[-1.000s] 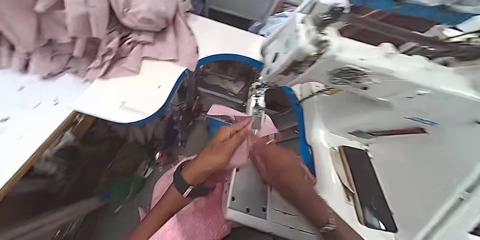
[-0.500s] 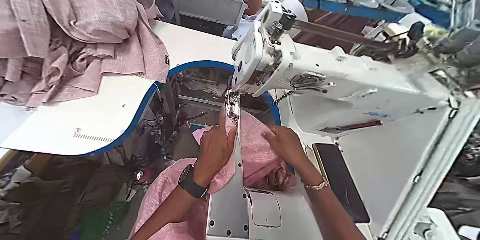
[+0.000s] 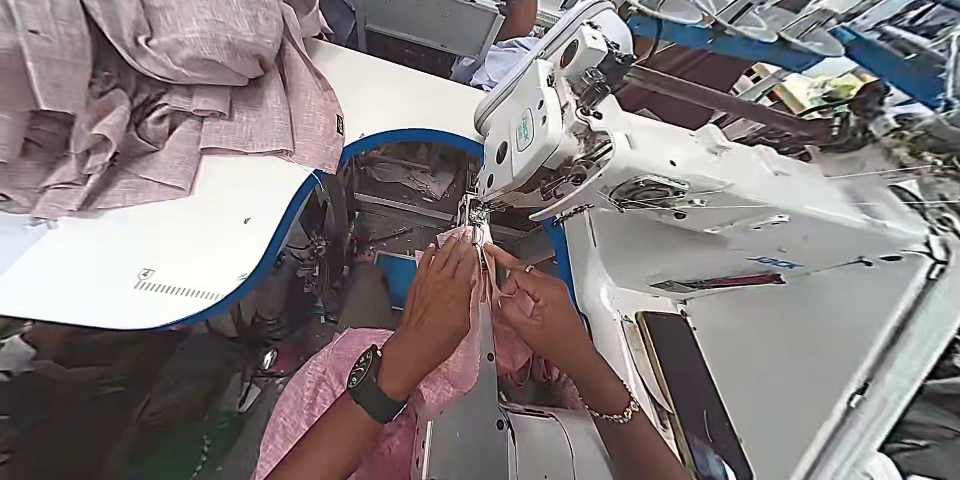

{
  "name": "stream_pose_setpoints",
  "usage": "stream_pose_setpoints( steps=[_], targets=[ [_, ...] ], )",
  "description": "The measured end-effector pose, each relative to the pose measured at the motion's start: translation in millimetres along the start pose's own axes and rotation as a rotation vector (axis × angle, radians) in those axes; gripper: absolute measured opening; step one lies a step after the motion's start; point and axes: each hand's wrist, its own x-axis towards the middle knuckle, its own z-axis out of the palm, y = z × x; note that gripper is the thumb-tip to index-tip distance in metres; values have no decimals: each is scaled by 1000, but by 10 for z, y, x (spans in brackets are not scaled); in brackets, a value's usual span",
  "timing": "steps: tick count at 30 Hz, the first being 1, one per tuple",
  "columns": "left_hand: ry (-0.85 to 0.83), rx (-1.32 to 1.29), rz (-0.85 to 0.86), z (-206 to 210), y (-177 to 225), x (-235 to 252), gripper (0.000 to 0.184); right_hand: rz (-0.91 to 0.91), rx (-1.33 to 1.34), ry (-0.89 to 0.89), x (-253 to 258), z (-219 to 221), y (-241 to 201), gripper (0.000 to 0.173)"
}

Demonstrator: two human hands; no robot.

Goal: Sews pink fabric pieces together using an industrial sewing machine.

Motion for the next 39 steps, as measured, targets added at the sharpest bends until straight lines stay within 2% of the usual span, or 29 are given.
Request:
stream_pose_setpoints(
  steps=[3,6,11,13,16,17,21,26,29,36,39],
  targets=[
    [70,27,38,33,5,6,33,23,-4,-118,-33,-72,-52,18],
    [66,13,68,25,13,-14,34,-1,49,-141,-53,-52,-60,17],
    [130,-168,35,35,-1,-41,39,139,526,-15,64,223,52,13],
    [122,-195,40,24,-6,-23,37,121,448,6,131,296,24,16],
    [102,-163,40,23,5,0,29,96,53,111,70,311,-132,20],
    [112,-147,47,28,0,-13,27,91,38,138,38,311,-161,20],
    [142,-149,32,85,4,-6,28,183,370,68,83,240,-74,16],
    [150,-114,36,83,-5,98,29,250,433,62,152,224,-49,14],
    [152,-138,4,85,9,110,28,218,323,151,88,329,-74,16],
    [285,-167,-57,231,-66,286,15,16,-213,394,65,521,-187,21],
    [328,-218,-107,180,-55,267,18,50,-267,278,88,398,-283,19]
  ],
)
